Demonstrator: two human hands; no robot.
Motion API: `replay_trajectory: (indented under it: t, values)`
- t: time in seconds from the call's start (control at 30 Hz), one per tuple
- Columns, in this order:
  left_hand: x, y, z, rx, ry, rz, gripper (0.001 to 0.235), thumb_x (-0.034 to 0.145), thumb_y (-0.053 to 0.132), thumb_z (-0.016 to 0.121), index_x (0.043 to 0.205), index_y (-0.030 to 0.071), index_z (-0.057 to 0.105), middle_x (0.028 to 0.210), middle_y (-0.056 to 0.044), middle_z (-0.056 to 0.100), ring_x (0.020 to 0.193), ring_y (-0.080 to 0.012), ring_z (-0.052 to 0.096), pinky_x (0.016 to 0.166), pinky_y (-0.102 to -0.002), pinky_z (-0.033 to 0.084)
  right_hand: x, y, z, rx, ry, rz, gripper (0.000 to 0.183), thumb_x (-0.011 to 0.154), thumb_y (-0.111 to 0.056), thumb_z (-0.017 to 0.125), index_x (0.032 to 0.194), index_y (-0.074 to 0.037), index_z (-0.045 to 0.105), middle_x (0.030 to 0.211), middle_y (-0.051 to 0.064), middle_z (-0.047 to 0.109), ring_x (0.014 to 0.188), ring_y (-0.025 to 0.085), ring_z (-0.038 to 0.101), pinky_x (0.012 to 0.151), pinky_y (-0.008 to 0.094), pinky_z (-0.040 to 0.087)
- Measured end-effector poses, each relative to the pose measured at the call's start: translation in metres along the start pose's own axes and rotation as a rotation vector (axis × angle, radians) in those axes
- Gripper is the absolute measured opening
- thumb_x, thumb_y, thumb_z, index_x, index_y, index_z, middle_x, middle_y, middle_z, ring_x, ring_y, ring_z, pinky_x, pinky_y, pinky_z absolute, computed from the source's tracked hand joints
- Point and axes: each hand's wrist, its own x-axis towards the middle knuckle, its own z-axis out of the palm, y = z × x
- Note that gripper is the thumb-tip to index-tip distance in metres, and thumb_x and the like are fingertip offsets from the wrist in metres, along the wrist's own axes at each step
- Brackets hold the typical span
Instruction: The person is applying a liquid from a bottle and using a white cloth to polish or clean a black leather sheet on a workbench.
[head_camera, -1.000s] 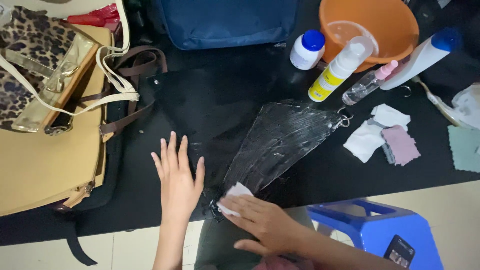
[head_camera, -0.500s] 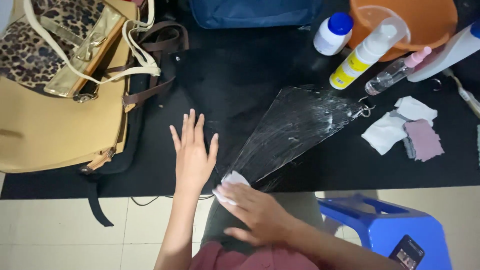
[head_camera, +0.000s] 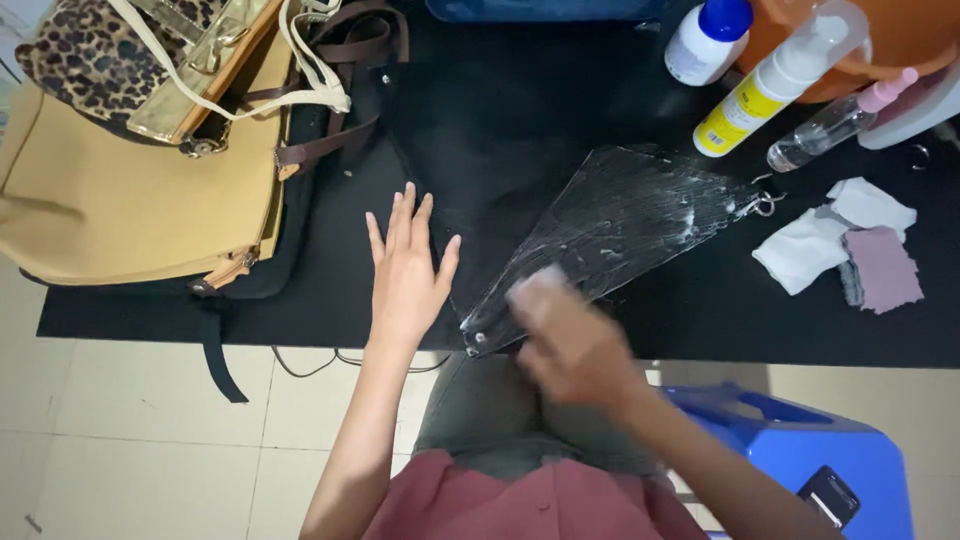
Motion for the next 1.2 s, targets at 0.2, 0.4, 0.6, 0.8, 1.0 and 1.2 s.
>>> replay_trajectory:
  t: [0.2, 0.4, 0.6, 0.8, 1.0, 1.2]
  values:
    - [-0.001, -0.001, 0.004, -0.021, 0.02, -0.005, 0.056, 0.102, 0.029, 0.064, 0.148, -0.001, 0.049, 0.156, -0.028, 0.043, 0.148, -0.0414, 0.038, 0.121, -0.066, 0.01, 0.017, -0.029, 0.012, -0.055, -0.019, 0.109, 0.064, 0.095, -0.034, 0.067, 0.142, 0.009, 0.053, 0.144, 0.035, 0.052, 0.138, 0.051, 0.048, 0.118, 0.058, 0.033]
    - [0.0, -0.002, -0.002, -0.076, 0.022, 0.008, 0.057, 0.101, 0.027, 0.068, 0.146, -0.002, 0.05, 0.154, -0.03, 0.044, 0.146, -0.0444, 0.04, 0.12, -0.068, 0.011, -0.005, -0.01, -0.001, -0.08, 0.003, 0.021, 0.045, 0.1, -0.027, 0.058, 0.135, 0.002, 0.061, 0.136, 0.025, 0.061, 0.13, 0.043, 0.059, 0.112, 0.051, 0.042]
    - [-0.001, 0.002, -0.002, -0.059, 0.012, -0.009, 0.056, 0.101, 0.029, 0.068, 0.146, 0.0, 0.051, 0.155, -0.027, 0.043, 0.147, -0.0416, 0.039, 0.122, -0.066, 0.01, 0.017, -0.042, 0.015, -0.174, -0.005, 0.184, 0.064, 0.1, -0.033, 0.063, 0.143, 0.013, 0.05, 0.147, 0.039, 0.046, 0.14, 0.054, 0.043, 0.119, 0.06, 0.028]
    - [0.001, -0.002, -0.002, -0.051, 0.017, 0.016, 0.056, 0.1, 0.028, 0.07, 0.145, 0.0, 0.052, 0.155, -0.029, 0.043, 0.146, -0.0436, 0.04, 0.121, -0.067, 0.012, -0.007, -0.008, -0.006, -0.12, -0.117, 0.093, 0.059, 0.099, -0.035, 0.061, 0.147, -0.001, 0.053, 0.15, 0.027, 0.051, 0.14, 0.045, 0.048, 0.119, 0.055, 0.032]
    - [0.0, -0.002, 0.001, -0.048, 0.018, 0.0, 0.054, 0.101, 0.029, 0.068, 0.145, 0.002, 0.052, 0.156, -0.026, 0.042, 0.147, -0.0414, 0.039, 0.121, -0.066, 0.011, 0.018, -0.007, 0.011, -0.143, -0.076, 0.186, 0.064, 0.104, -0.037, 0.056, 0.149, 0.006, 0.046, 0.151, 0.034, 0.047, 0.141, 0.053, 0.042, 0.119, 0.059, 0.029]
    - [0.001, -0.004, 0.0, -0.043, 0.011, 0.017, 0.054, 0.102, 0.029, 0.068, 0.146, 0.002, 0.052, 0.155, -0.028, 0.043, 0.146, -0.0423, 0.039, 0.121, -0.066, 0.011, -0.01, 0.002, -0.005, -0.086, -0.168, 0.016, 0.063, 0.098, -0.04, 0.061, 0.146, 0.0, 0.053, 0.152, 0.026, 0.051, 0.142, 0.044, 0.047, 0.119, 0.055, 0.031]
